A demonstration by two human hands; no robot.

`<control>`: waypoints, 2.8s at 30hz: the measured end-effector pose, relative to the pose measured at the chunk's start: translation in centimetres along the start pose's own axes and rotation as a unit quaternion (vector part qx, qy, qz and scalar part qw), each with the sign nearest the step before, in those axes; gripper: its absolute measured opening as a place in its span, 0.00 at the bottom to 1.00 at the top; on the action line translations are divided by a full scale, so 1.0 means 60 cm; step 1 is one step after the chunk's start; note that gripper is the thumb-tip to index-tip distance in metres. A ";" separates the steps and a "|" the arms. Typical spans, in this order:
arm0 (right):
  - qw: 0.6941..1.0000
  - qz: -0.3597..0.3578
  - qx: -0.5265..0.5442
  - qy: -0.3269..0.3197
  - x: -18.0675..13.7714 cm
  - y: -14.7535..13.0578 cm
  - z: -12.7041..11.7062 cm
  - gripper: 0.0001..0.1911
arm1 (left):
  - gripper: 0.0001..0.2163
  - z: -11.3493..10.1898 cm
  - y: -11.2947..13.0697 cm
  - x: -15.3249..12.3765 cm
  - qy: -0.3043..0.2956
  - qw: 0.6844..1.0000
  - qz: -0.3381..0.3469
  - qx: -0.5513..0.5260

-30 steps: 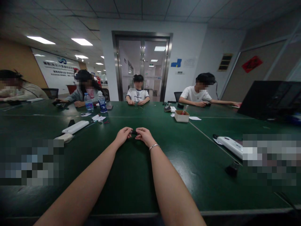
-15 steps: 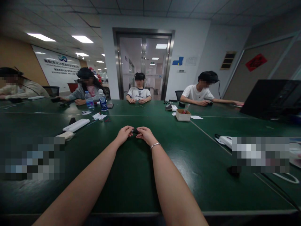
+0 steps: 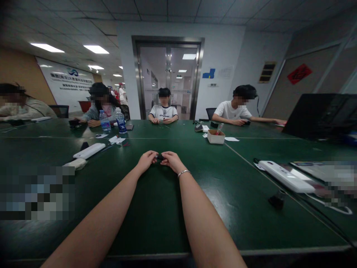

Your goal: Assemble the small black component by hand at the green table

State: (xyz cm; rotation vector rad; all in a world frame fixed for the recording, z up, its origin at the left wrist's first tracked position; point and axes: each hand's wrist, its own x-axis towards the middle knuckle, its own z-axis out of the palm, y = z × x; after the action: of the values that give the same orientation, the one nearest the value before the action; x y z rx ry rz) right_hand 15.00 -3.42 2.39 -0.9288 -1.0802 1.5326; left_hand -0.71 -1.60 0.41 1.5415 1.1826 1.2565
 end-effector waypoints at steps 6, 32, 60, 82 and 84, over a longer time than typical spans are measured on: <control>1.000 0.005 -0.006 -0.001 0.003 0.001 -0.002 0.02 | 0.09 0.000 -0.002 0.002 -0.003 1.000 -0.004 0.008; 1.000 -0.004 -0.018 -0.002 0.005 0.002 -0.003 0.03 | 0.07 0.001 0.043 -0.018 0.022 0.999 -0.037 -0.017; 1.000 -0.004 -0.005 -0.004 0.002 0.000 -0.002 0.04 | 0.09 0.002 0.026 -0.011 -0.019 1.000 -0.016 -0.009; 1.000 -0.005 -0.005 -0.008 0.001 0.000 -0.003 0.05 | 0.11 0.003 0.014 -0.010 -0.012 1.000 0.000 -0.005; 1.000 -0.003 -0.004 -0.005 0.001 -0.001 -0.003 0.04 | 0.12 0.003 0.016 -0.010 -0.005 1.000 0.001 -0.005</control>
State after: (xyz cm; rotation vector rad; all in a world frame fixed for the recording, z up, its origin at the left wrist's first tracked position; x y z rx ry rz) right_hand 15.16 -3.32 2.37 -0.9230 -1.0955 1.5301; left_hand -0.41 -2.43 1.17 1.5397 1.1678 1.2530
